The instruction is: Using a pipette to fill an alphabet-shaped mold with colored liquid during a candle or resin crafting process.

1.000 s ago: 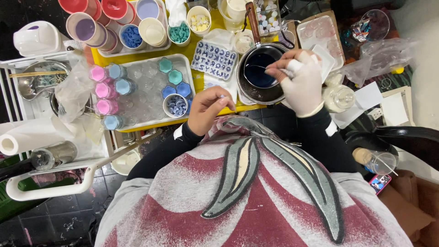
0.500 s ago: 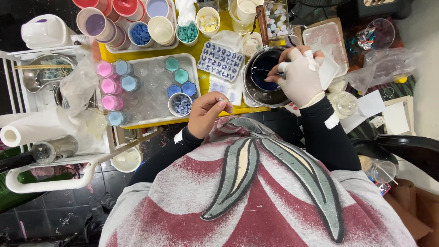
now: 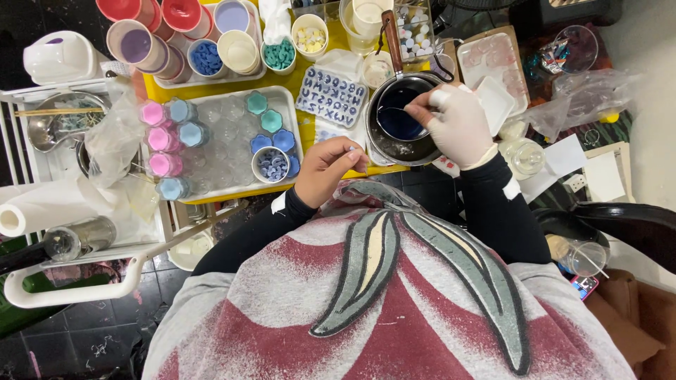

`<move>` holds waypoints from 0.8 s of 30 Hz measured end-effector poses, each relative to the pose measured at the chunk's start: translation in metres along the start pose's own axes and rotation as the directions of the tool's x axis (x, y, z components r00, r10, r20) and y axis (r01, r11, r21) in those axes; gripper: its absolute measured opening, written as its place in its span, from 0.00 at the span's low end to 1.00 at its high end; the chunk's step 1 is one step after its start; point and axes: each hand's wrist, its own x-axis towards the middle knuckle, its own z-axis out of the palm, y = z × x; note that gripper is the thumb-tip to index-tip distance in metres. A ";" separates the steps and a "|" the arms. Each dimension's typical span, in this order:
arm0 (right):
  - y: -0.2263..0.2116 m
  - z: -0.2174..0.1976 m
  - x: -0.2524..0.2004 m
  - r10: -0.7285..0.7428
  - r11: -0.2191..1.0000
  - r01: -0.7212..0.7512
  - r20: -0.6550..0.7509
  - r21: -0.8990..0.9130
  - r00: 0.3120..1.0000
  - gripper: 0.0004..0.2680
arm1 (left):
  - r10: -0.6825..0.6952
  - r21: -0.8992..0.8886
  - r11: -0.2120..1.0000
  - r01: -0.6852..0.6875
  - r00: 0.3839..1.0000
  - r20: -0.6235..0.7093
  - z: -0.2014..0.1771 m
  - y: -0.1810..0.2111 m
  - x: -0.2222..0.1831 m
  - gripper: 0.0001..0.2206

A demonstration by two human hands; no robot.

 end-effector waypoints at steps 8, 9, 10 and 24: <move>0.010 -0.009 -0.027 0.320 0.288 -0.258 0.161 0.922 0.934 0.10 | -0.219 -0.267 0.933 0.242 0.969 0.115 0.011 -0.002 0.019 0.09; 0.011 -0.009 -0.030 0.314 0.166 -0.241 0.180 0.956 0.932 0.09 | -0.231 -0.301 0.918 0.258 0.965 0.123 0.014 -0.001 0.021 0.09; 0.012 -0.007 -0.032 0.317 0.166 -0.240 0.178 0.956 0.932 0.09 | -0.232 -0.301 0.918 0.260 0.965 0.126 0.015 -0.002 0.023 0.09; -0.014 -0.002 -0.006 -0.143 0.961 0.101 -0.151 -0.256 0.978 0.06 | -0.231 -0.263 0.927 0.266 0.960 0.157 0.014 -0.015 0.020 0.08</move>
